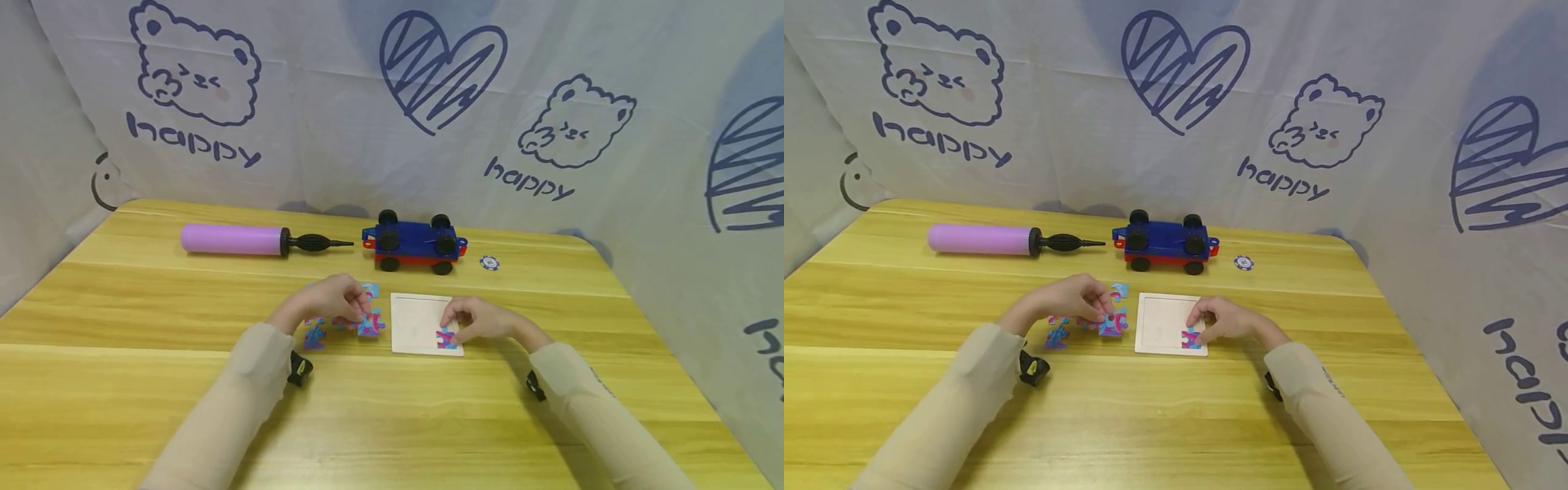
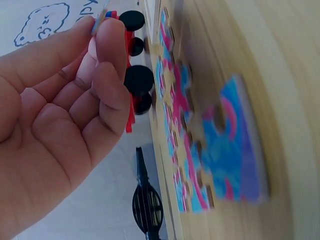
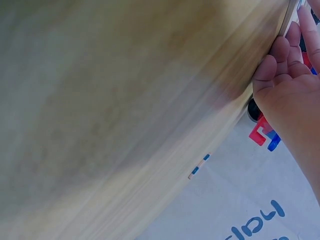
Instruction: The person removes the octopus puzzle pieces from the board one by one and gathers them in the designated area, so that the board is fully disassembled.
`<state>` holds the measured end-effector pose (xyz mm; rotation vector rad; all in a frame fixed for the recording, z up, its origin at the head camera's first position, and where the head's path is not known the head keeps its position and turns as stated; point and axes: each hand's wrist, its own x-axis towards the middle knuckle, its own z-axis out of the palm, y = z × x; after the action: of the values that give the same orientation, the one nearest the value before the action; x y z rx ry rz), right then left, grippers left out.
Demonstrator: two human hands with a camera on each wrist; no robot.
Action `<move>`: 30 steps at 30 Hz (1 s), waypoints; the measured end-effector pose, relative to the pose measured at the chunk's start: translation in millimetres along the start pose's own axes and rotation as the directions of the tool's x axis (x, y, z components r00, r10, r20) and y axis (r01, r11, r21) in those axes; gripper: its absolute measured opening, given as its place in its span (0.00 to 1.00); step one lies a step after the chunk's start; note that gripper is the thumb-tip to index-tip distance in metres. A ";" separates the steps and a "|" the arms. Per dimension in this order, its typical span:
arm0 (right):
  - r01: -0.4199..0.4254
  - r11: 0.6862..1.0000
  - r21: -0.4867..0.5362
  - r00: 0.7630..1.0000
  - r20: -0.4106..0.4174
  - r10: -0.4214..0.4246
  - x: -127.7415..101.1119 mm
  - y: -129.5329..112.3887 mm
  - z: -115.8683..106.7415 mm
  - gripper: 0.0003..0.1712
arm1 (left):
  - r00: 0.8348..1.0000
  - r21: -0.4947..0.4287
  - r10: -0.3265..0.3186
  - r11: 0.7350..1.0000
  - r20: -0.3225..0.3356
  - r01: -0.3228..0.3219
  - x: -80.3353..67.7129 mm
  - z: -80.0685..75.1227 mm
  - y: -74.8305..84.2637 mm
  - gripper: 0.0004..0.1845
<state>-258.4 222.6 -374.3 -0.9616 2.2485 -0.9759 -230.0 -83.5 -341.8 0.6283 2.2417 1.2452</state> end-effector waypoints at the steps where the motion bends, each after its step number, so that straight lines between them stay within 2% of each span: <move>1: 0.000 1.000 0.001 1.000 0.000 0.000 0.0 0.2 0.0 0.11 | 1.000 0.007 0.000 1.000 -0.004 0.000 -1.0 -1.1 -1.2 0.02; 9: -0.005 1.000 0.000 1.000 -0.003 0.005 -0.3 2.5 0.3 0.12 | 1.000 0.045 -0.017 0.999 -0.013 0.017 -7.8 -8.0 -9.3 0.04; 18: -0.013 1.000 -0.008 1.000 -0.007 0.013 0.1 3.5 1.0 0.12 | 0.998 0.016 -0.039 0.999 0.045 0.039 -14.4 -12.8 -15.0 0.04; 26: 0.013 1.000 -0.009 1.000 -0.009 -0.013 -0.4 4.0 0.8 0.12 | 0.991 0.040 -0.108 0.994 0.075 0.105 -15.4 -12.8 -17.9 0.03; 30: 0.002 1.000 -0.002 1.000 -0.009 -0.002 0.0 3.0 0.9 0.12 | 0.990 0.057 -0.117 0.992 0.082 0.113 -15.6 -12.8 -18.7 0.03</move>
<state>-259.0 223.7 -377.2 -0.9625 2.2563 -0.9812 -228.8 -110.0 -349.0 0.5518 2.2128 1.0871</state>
